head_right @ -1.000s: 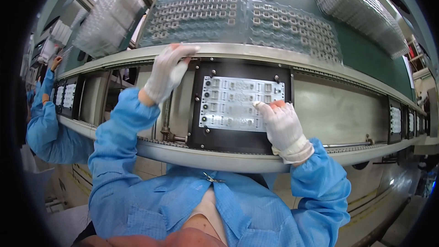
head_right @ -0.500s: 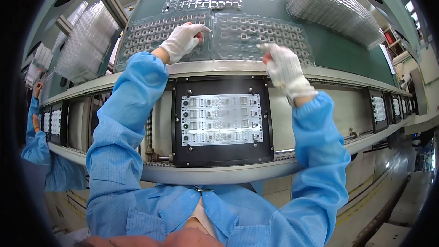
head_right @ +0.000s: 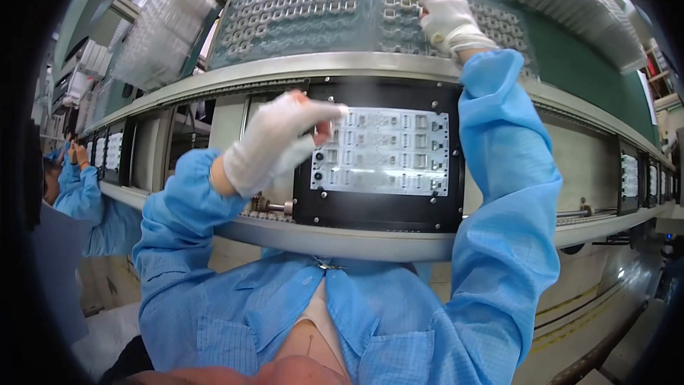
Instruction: Assembling small electronic components onto printed circuit boards on a factory production line.
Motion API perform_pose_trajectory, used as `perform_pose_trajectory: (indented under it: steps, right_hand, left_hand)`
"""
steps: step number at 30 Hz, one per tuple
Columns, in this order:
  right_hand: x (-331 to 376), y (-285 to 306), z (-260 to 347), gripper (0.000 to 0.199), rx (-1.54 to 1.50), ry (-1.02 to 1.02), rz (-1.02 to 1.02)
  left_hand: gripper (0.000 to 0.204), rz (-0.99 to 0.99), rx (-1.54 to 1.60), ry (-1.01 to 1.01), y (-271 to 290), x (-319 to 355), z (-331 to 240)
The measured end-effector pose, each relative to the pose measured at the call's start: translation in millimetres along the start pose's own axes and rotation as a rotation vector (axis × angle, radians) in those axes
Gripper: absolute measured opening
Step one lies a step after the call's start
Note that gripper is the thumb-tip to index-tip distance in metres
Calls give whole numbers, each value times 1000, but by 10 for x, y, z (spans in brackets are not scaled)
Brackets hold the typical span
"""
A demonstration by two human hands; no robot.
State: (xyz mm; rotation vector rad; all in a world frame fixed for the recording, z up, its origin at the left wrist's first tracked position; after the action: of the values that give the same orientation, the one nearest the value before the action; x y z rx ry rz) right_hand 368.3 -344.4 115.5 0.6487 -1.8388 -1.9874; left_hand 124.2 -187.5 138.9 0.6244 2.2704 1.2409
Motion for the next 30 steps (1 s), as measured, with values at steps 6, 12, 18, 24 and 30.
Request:
perform_pose_trajectory:
  steps: [6, 12, 18, 24, 30]
  right_hand:
    - [535, 242, 216, 34, -183, 128, -215]
    - [1324, 278, 584, 40, -262, 329, -269]
    - [1736, 159, 526, 48, -419, 268, -254]
    - [1895, 114, 467, 44, -503, 132, -228]
    - [1913, 7, 444, 40, -499, 83, -220]
  left_hand:
    - [40, 80, -55, -32, -405, 293, -278]
    - [37, 195, -176, 43, -601, 293, -315]
    - [38, 190, -238, -6, -635, 314, -376]
    - [37, 172, -156, 23, -612, 317, -311]
    - [40, 178, 74, 66, -595, 312, -120]
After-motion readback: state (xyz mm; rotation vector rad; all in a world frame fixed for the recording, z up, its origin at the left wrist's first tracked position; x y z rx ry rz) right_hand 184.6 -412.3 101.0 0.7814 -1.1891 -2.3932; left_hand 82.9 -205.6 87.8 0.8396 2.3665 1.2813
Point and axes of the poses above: each hand's wrist, its own x-axis away from the middle knuckle, its own y-axis out of the back of the hand, z = x × y, the point moved 10 cm from there along -x, towards the middle knuckle, and after that the axes turned 15 degrees about z, right-handed, at the moved point
